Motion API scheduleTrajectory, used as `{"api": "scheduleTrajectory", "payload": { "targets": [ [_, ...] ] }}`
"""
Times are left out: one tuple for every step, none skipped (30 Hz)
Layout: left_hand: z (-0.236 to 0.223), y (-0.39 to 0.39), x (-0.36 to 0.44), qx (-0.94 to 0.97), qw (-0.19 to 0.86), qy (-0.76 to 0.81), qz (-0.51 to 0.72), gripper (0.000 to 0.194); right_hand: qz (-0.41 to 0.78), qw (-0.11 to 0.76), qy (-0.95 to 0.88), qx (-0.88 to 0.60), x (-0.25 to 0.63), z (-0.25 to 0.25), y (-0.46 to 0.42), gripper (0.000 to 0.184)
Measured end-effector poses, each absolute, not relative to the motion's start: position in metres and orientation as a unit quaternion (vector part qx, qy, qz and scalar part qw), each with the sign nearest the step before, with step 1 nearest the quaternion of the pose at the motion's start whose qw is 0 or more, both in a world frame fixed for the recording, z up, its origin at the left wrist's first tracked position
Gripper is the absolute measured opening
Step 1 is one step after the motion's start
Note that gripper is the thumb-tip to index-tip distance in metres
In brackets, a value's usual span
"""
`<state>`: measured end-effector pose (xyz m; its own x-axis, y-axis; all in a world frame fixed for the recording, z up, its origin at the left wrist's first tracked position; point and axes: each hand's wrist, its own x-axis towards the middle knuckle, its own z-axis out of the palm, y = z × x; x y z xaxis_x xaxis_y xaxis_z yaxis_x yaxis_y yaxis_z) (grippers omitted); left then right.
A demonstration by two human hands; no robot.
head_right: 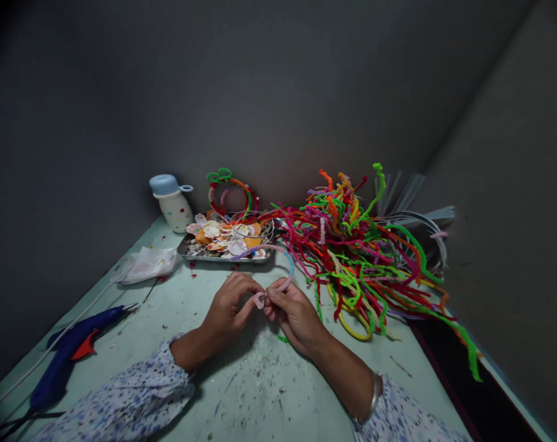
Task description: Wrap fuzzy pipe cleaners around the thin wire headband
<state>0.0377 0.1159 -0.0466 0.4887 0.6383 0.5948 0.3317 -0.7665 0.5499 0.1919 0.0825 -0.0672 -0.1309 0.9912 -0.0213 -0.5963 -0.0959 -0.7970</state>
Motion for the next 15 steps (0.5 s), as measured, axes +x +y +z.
{"api": "scheduleTrajectory", "payload": {
  "targets": [
    [-0.0467, 0.1164, 0.0377, 0.843, 0.186, 0.282, 0.419, 0.012, 0.677, 0.587, -0.329, -0.299, 0.1920, -0.0670, 0.0825, 0.015],
    [-0.0468, 0.1167, 0.0375, 0.843, 0.188, 0.280, 0.419, 0.012, 0.677, 0.586, -0.330, -0.298, 0.1920, -0.0669, 0.0823, 0.015],
    [-0.0467, 0.1169, 0.0373, 0.843, 0.189, 0.280, 0.418, 0.012, 0.678, 0.585, -0.330, -0.298, 0.1921, -0.0667, 0.0821, 0.015],
    [-0.0466, 0.1170, 0.0370, 0.844, 0.190, 0.281, 0.416, 0.011, 0.679, 0.583, -0.331, -0.299, 0.1922, -0.0665, 0.0819, 0.015],
    [-0.0464, 0.1170, 0.0367, 0.844, 0.190, 0.282, 0.414, 0.012, 0.679, 0.581, -0.331, -0.301, 0.1923, -0.0663, 0.0816, 0.015],
    [-0.0462, 0.1169, 0.0365, 0.845, 0.189, 0.283, 0.413, 0.012, 0.680, 0.580, -0.332, -0.303, 0.1924, -0.0661, 0.0813, 0.015],
    [-0.0458, 0.1167, 0.0363, 0.845, 0.188, 0.284, 0.412, 0.012, 0.681, 0.578, -0.332, -0.304, 0.1924, -0.0658, 0.0811, 0.016],
    [-0.0454, 0.1164, 0.0362, 0.846, 0.187, 0.286, 0.410, 0.012, 0.682, 0.576, -0.331, -0.306, 0.1925, -0.0656, 0.0808, 0.016],
    [-0.0449, 0.1160, 0.0361, 0.846, 0.187, 0.288, 0.408, 0.013, 0.683, 0.576, -0.329, -0.307, 0.1925, -0.0654, 0.0806, 0.016],
    [-0.0443, 0.1156, 0.0362, 0.846, 0.187, 0.291, 0.405, 0.013, 0.683, 0.575, -0.328, -0.307, 0.1924, -0.0653, 0.0804, 0.016],
    [-0.0438, 0.1153, 0.0363, 0.845, 0.188, 0.296, 0.403, 0.013, 0.683, 0.575, -0.328, -0.308, 0.1924, -0.0653, 0.0803, 0.017],
    [-0.0434, 0.1151, 0.0366, 0.844, 0.189, 0.301, 0.401, 0.013, 0.683, 0.574, -0.330, -0.309, 0.1924, -0.0654, 0.0803, 0.017],
    [-0.0432, 0.1150, 0.0369, 0.843, 0.190, 0.305, 0.401, 0.012, 0.682, 0.573, -0.332, -0.309, 0.1924, -0.0655, 0.0804, 0.017],
    [-0.0431, 0.1150, 0.0372, 0.841, 0.191, 0.309, 0.402, 0.013, 0.682, 0.572, -0.335, -0.309, 0.1925, -0.0657, 0.0805, 0.016],
    [-0.0433, 0.1151, 0.0376, 0.839, 0.192, 0.312, 0.403, 0.013, 0.680, 0.573, -0.337, -0.308, 0.1926, -0.0659, 0.0806, 0.016]
  ]
}}
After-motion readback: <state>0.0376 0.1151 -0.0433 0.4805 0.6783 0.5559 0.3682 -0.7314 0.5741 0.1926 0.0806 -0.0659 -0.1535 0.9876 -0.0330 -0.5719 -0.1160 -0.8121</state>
